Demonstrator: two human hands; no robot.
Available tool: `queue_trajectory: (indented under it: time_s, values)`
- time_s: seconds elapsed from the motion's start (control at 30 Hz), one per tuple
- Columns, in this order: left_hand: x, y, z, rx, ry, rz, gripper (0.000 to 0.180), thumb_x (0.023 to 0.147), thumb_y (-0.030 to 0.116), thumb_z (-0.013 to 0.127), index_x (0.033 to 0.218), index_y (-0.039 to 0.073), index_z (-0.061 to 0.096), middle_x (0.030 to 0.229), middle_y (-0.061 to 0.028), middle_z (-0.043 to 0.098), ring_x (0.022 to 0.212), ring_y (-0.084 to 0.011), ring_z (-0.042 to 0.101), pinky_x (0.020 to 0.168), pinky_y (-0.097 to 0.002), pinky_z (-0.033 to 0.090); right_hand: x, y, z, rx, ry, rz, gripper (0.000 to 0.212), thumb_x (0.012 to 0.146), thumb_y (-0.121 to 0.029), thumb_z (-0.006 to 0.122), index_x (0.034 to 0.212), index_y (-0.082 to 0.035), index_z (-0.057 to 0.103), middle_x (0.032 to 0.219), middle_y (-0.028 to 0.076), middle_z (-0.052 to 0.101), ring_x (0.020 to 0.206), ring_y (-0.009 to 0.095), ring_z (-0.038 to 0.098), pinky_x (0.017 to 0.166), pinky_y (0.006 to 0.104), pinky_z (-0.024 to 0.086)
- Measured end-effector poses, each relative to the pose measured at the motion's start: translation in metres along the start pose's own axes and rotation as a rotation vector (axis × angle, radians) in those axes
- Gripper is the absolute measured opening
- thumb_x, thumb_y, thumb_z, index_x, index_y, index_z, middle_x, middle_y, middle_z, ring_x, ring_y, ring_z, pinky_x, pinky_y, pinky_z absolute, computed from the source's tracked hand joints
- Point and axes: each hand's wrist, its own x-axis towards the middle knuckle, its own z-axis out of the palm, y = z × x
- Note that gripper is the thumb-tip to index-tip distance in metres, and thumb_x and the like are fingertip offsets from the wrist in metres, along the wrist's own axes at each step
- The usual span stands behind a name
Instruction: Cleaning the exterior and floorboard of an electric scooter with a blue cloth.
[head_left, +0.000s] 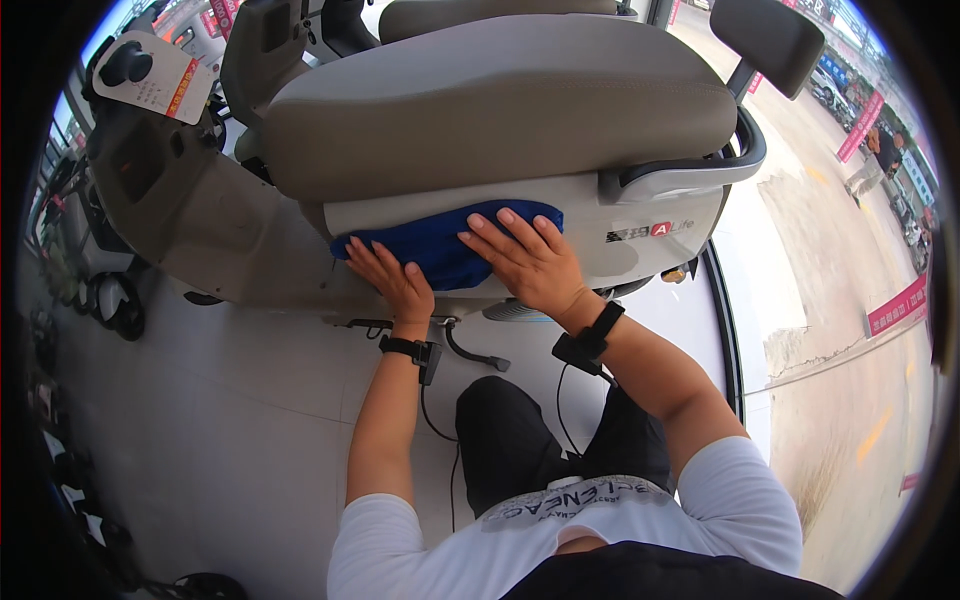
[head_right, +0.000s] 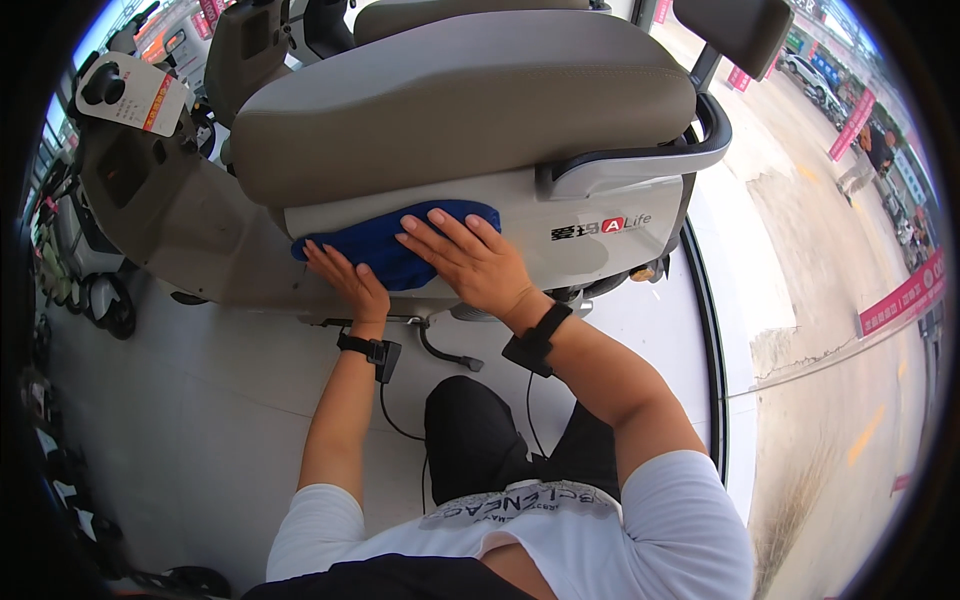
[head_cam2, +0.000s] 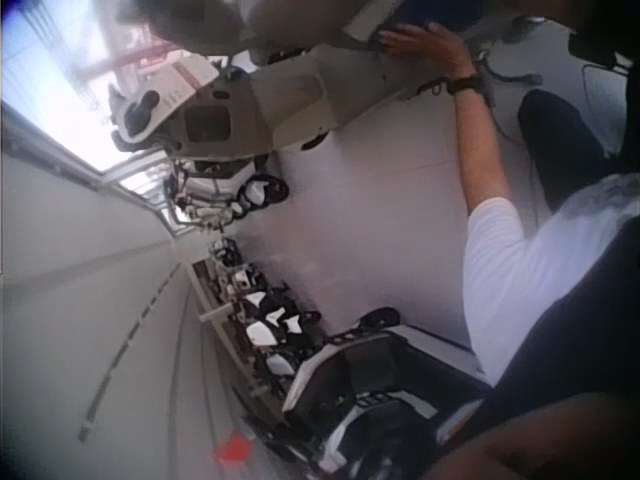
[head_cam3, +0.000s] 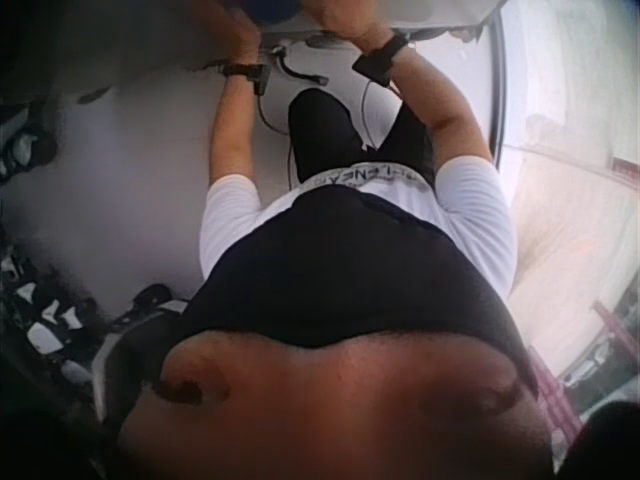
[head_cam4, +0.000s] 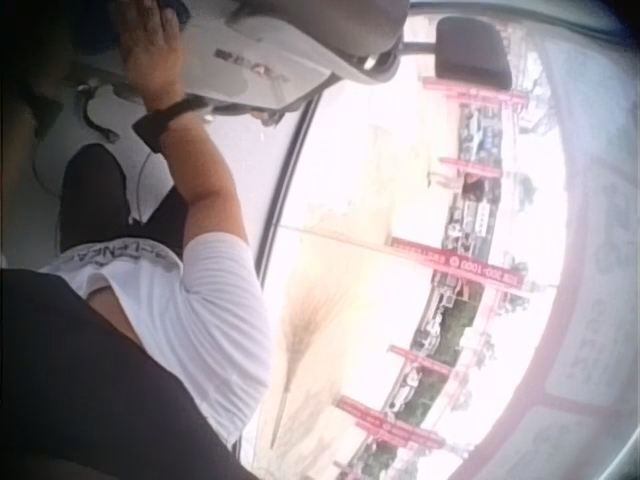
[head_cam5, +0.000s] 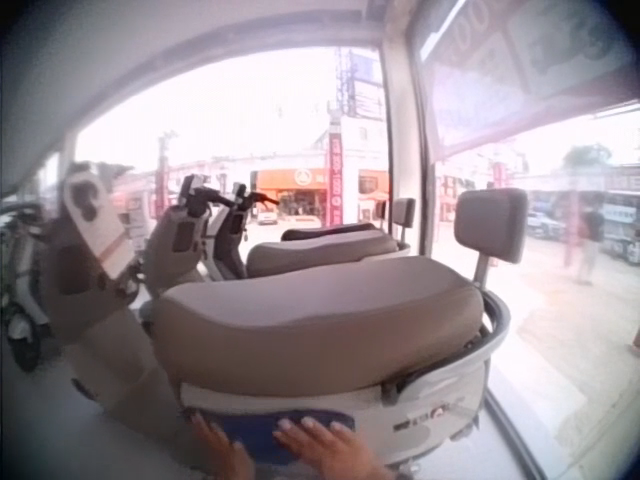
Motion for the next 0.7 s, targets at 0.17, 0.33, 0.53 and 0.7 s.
queue_trajectory:
  time_s: [0.17, 0.33, 0.53, 0.7]
  values:
    - [-0.091, -0.008, 0.023, -0.078, -0.096, -0.086, 0.067, 0.099, 0.036, 0.033, 0.153, 0.011, 0.003, 0.155, -0.0291, -0.006, 0.143, -0.051, -0.002, 0.111, -0.0654, 0.002, -0.07, -0.009, 0.034, 0.013, -0.085, -0.151, 0.062, 0.089, -0.013, 0.044, 0.148, -0.027, 0.035, 0.156, -0.013, 0.026, 0.145, 0.011, 0.019, 0.12, 0.0323, 0.008]
    - [-0.154, -0.004, 0.023, -0.081, -0.438, -0.19, 0.071, 0.095, 0.03, 0.049, 0.143, -0.008, 0.014, 0.149, -0.0406, -0.01, 0.137, -0.0617, -0.004, 0.109, -0.069, 0.005, -0.14, -0.004, 0.063, 0.087, -0.188, -0.293, 0.063, 0.092, -0.008, 0.041, 0.15, -0.027, 0.03, 0.156, -0.015, 0.024, 0.145, 0.005, 0.014, 0.119, 0.0263, 0.01]
    - [-0.14, 0.003, 0.017, -0.057, -0.434, -0.088, 0.074, 0.094, 0.032, 0.052, 0.142, -0.009, 0.014, 0.148, -0.04, -0.015, 0.135, -0.0633, -0.005, 0.108, -0.0702, 0.006, -0.151, 0.006, 0.056, 0.103, -0.313, -0.291, 0.06, 0.094, -0.009, 0.039, 0.15, -0.029, 0.03, 0.155, -0.017, 0.025, 0.144, 0.003, 0.016, 0.119, 0.0262, 0.01]
    - [-0.09, 0.025, 0.02, -0.037, -0.256, 0.184, 0.084, 0.096, 0.036, 0.048, 0.153, 0.01, -0.008, 0.154, -0.0277, -0.019, 0.138, -0.0562, -0.017, 0.108, -0.0692, -0.001, -0.136, 0.049, 0.028, -0.115, -0.124, -0.224, 0.053, 0.096, -0.021, 0.038, 0.148, -0.03, 0.035, 0.155, -0.018, 0.026, 0.144, 0.006, 0.019, 0.12, 0.0319, 0.007]
